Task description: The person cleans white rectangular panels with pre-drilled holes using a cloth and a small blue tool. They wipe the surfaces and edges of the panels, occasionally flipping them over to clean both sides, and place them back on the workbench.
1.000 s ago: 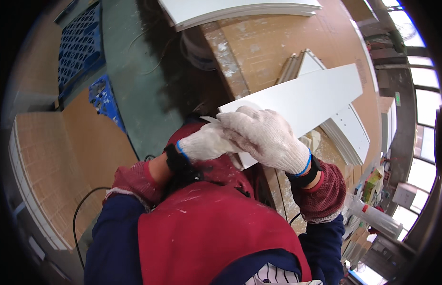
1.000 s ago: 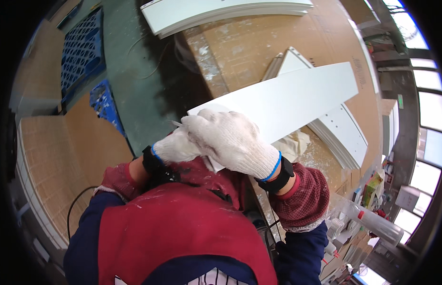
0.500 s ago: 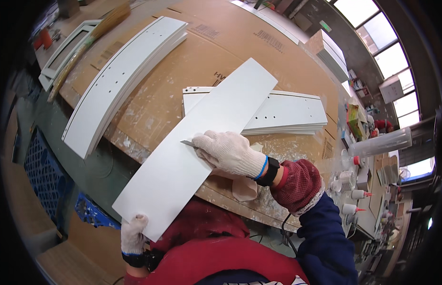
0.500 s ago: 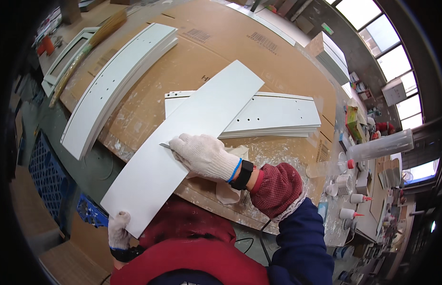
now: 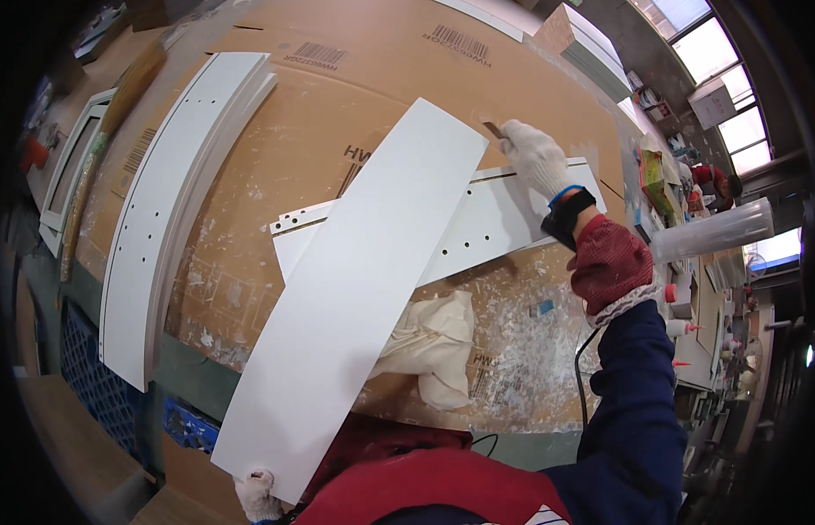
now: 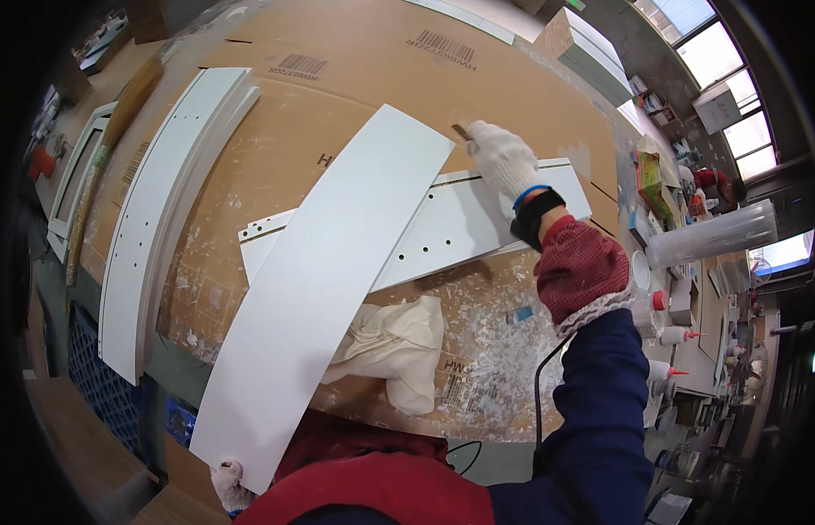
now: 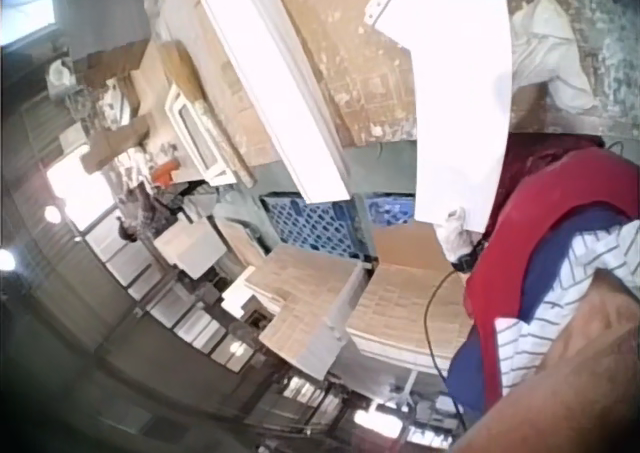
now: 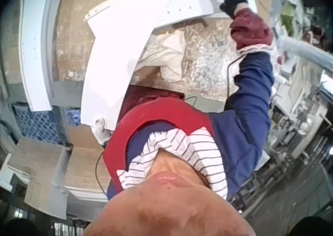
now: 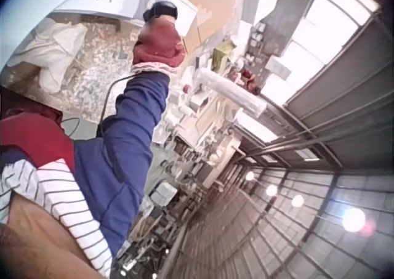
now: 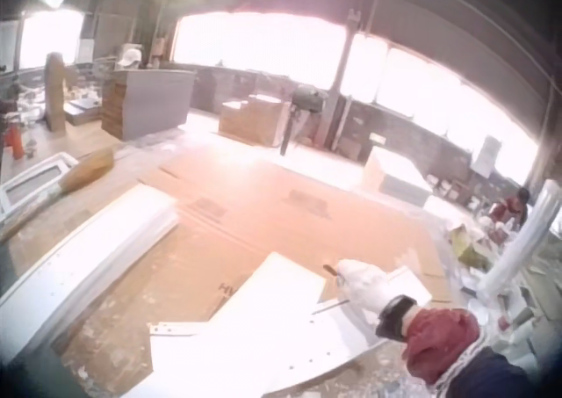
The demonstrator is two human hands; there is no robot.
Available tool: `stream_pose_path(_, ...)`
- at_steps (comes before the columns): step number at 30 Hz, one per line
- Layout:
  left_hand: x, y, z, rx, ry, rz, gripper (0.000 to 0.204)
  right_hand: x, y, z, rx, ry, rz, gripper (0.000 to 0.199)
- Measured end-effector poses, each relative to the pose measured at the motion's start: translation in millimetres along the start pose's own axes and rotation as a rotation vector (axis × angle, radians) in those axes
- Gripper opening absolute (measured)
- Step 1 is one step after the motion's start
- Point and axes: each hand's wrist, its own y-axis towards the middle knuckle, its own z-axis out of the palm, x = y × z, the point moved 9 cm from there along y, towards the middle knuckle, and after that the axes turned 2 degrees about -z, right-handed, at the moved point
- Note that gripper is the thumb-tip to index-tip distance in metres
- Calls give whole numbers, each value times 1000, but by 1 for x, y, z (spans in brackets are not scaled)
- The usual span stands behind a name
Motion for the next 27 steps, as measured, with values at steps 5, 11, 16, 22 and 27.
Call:
stream_pose_path(5,-14,7,11,-68,44,-45,41,7,-15,-2,53,327,46,21)
stream_pose_path(11,-34,-14,22,-113,23,-186,49,27,-7,8,156,246,-49,21)
stream_pose_path(16,-61,-17,54,-114,-108,-178,45,-27,9,-3,119,271,174,20)
stream_pose_path(22,-52,-10,26,-168,-15,-179,34,-11,3,5,186,70,-13,18)
stream_pose_path(27,-55,-12,14,-202,27,-167,29,12,19,-7,106,364,1,18)
